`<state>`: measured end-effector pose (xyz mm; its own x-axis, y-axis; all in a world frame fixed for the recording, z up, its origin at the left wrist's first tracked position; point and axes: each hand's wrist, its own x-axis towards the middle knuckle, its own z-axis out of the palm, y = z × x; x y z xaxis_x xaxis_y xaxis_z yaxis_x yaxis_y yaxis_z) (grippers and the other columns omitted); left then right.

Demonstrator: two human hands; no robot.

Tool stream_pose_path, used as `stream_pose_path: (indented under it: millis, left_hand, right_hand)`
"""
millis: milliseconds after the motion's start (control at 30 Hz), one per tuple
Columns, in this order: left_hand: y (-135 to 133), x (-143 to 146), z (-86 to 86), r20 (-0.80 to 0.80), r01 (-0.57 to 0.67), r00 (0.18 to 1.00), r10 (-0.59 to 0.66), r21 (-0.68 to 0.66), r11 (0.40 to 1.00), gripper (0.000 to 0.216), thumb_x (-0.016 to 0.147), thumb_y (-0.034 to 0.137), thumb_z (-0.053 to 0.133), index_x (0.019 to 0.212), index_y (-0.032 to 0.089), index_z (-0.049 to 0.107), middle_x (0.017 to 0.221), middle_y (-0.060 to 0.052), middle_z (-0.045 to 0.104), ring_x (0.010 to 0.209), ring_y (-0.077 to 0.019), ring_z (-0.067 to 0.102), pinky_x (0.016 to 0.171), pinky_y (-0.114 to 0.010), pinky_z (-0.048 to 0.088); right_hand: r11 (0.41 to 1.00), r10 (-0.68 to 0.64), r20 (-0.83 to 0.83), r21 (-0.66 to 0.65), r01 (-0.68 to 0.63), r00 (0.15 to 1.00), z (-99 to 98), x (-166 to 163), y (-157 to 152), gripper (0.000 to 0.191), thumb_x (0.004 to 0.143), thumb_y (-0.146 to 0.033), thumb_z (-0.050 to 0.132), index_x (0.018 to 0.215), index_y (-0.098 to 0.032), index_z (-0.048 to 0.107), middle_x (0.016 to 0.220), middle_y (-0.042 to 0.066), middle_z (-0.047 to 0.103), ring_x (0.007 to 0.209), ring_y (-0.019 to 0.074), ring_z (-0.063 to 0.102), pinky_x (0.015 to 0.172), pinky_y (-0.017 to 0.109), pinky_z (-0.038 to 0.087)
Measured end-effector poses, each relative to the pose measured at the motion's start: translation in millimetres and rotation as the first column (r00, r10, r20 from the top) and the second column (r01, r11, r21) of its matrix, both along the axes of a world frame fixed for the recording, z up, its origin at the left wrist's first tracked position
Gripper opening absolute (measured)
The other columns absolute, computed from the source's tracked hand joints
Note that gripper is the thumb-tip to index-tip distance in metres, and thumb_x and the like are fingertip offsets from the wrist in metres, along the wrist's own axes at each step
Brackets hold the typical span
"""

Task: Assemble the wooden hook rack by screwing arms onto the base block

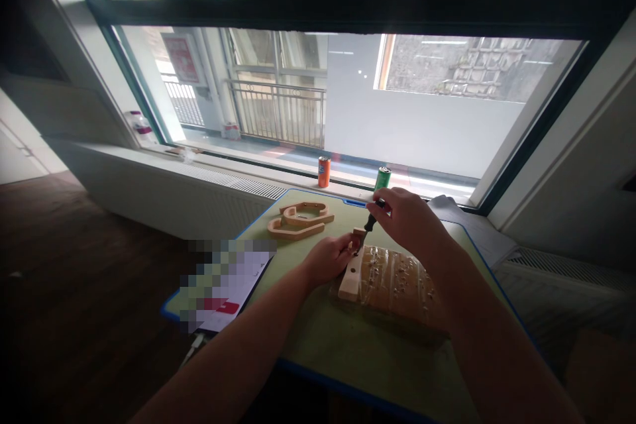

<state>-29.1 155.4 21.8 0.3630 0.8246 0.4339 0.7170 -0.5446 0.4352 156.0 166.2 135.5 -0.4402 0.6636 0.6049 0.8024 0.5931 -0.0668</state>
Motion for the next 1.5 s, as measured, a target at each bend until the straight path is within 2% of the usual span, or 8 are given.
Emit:
stream_pose_path:
  millis: [200,567,767,867,933,1133,1333,1500]
  left_hand:
    - [-1,-1,1.2,-0.021,-0.005,1.0,0.005,-0.002,1.0,0.032,0.09,0.035,0.033,0.102,0.022,0.06,0.077,-0.003,0.066,0.067,-0.0146,0.059,0.057,-0.022,0.035]
    - [0,-1,-0.8,-0.047,-0.027,0.998,0.029,0.04,0.999,0.03,0.089,0.034,0.035,0.103,0.023,0.059,0.076,-0.003,0.066,0.067,-0.0158,0.06,0.056,-0.023,0.036]
    - [0,0,-0.1,-0.015,-0.014,1.0,0.014,0.027,1.0,0.03,0.09,0.034,0.033,0.099,0.021,0.059,0.077,-0.003,0.067,0.066,-0.0144,0.06,0.057,-0.023,0.037]
    - [0,0,0.2,-0.019,-0.017,1.0,0.018,0.027,0.999,0.031,0.09,0.034,0.034,0.1,0.021,0.059,0.078,-0.003,0.067,0.068,-0.0149,0.06,0.057,-0.023,0.037]
    - [0,0,0.2,-0.018,-0.018,1.0,0.018,0.028,0.999,0.03,0.089,0.034,0.035,0.1,0.021,0.06,0.078,-0.003,0.067,0.069,-0.0153,0.061,0.058,-0.023,0.038]
    - [-2,0,2.6,-0.039,-0.033,0.999,0.034,0.015,0.999,0.03,0.088,0.033,0.037,0.103,0.023,0.06,0.076,-0.003,0.067,0.066,-0.0152,0.06,0.057,-0.023,0.038]
    - [-3,1,2.9,-0.026,-0.035,0.999,0.035,0.008,0.999,0.03,0.089,0.033,0.035,0.101,0.021,0.06,0.078,-0.003,0.067,0.067,-0.0146,0.06,0.058,-0.023,0.038]
    - [-2,1,1.3,-0.016,-0.023,1.0,0.023,0.011,1.0,0.03,0.089,0.034,0.035,0.102,0.022,0.06,0.079,-0.003,0.067,0.069,-0.015,0.061,0.059,-0.023,0.038]
  right_hand:
    - [0.99,0.109,-0.081,-0.085,-0.116,0.991,-0.2,5,1,0.025,0.08,-0.025,0.05,0.101,-0.019,0.063,0.098,0.008,0.063,0.068,0.0139,0.059,0.058,0.026,0.045]
    - [0.997,-0.052,0.017,-0.057,0.053,0.998,9.0,0,-5,0.032,0.08,-0.046,0.051,0.069,-0.018,0.064,0.062,0.003,0.062,0.053,0.0126,0.052,0.05,0.026,0.035]
    - [0.996,0.037,-0.019,-0.082,-0.039,0.999,3.2,-4,-7,0.032,0.084,-0.034,0.048,0.109,-0.02,0.061,0.085,0.005,0.068,0.067,0.0146,0.061,0.059,0.026,0.044]
    - [0.993,0.092,0.021,-0.081,-0.09,0.996,1.3,-3,-6,0.035,0.087,-0.03,0.04,0.115,-0.021,0.059,0.098,0.006,0.068,0.08,0.017,0.063,0.068,0.027,0.045]
    - [0.996,0.075,0.035,-0.057,-0.073,0.997,1.3,-1,-5,0.033,0.088,-0.029,0.038,0.11,-0.021,0.062,0.095,0.006,0.069,0.08,0.0173,0.063,0.067,0.027,0.044]
    - [0.999,-0.019,0.099,-0.038,0.023,0.995,4.8,1,-3,0.038,0.086,-0.044,0.042,0.065,-0.019,0.062,0.054,0.001,0.059,0.048,0.0126,0.049,0.047,0.026,0.032]
    - [0.996,0.083,0.02,-0.029,-0.082,0.996,2.4,-6,-7,0.03,0.088,-0.034,0.042,0.104,-0.02,0.063,0.094,0.006,0.067,0.078,0.0167,0.061,0.067,0.027,0.043]
    - [0.995,0.084,0.033,-0.057,-0.082,0.996,2.0,-5,-5,0.03,0.089,-0.031,0.038,0.101,-0.02,0.064,0.092,0.006,0.068,0.08,0.0177,0.061,0.069,0.028,0.043]
